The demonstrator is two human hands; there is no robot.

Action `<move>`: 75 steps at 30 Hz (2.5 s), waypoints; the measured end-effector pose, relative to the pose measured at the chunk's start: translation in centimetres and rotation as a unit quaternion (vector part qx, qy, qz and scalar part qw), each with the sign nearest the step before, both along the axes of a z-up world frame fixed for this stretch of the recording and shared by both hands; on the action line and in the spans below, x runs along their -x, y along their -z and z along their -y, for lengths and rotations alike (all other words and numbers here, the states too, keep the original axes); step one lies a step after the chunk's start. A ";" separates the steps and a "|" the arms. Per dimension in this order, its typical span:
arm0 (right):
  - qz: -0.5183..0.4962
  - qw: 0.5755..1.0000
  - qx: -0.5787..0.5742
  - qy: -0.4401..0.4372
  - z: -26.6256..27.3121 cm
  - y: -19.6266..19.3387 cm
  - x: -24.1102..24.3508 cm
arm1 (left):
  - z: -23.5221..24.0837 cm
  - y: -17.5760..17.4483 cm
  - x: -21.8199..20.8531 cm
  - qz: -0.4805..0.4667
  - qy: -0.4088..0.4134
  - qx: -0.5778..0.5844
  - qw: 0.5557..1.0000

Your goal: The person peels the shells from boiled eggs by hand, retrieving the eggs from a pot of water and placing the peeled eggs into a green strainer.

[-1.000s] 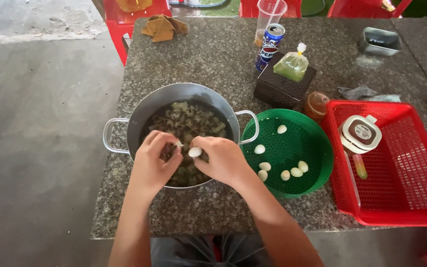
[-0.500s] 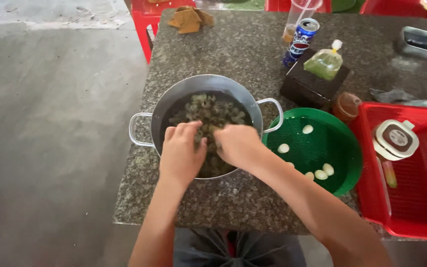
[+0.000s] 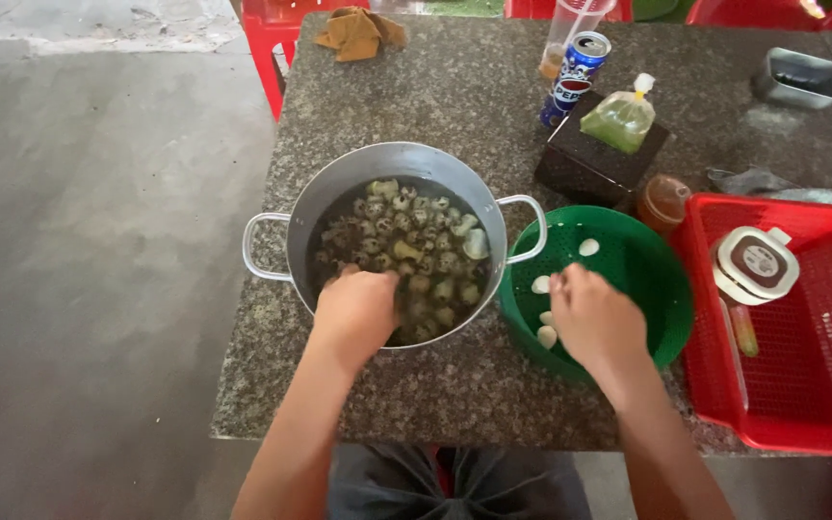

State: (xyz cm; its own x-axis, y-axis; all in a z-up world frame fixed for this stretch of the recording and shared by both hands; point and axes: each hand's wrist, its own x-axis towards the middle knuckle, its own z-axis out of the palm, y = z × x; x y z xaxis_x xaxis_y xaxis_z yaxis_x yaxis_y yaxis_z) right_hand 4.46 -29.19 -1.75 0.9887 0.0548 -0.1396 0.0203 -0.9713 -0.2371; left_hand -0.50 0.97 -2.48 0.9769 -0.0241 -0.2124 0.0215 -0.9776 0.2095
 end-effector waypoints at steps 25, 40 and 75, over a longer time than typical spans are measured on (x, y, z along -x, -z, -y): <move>0.019 0.832 -0.488 -0.264 -11.9 -3.6 -0.2 | -0.8 -1.9 1.9 0.420 0.046 0.318 0.849; 0.072 0.822 -0.491 -0.279 -11.9 -2.0 0.3 | -0.7 -0.4 0.8 0.355 0.129 0.218 0.900; -0.093 0.853 -0.454 -0.240 -11.9 -6.4 1.2 | 0.3 -0.8 2.0 0.491 0.104 0.202 0.841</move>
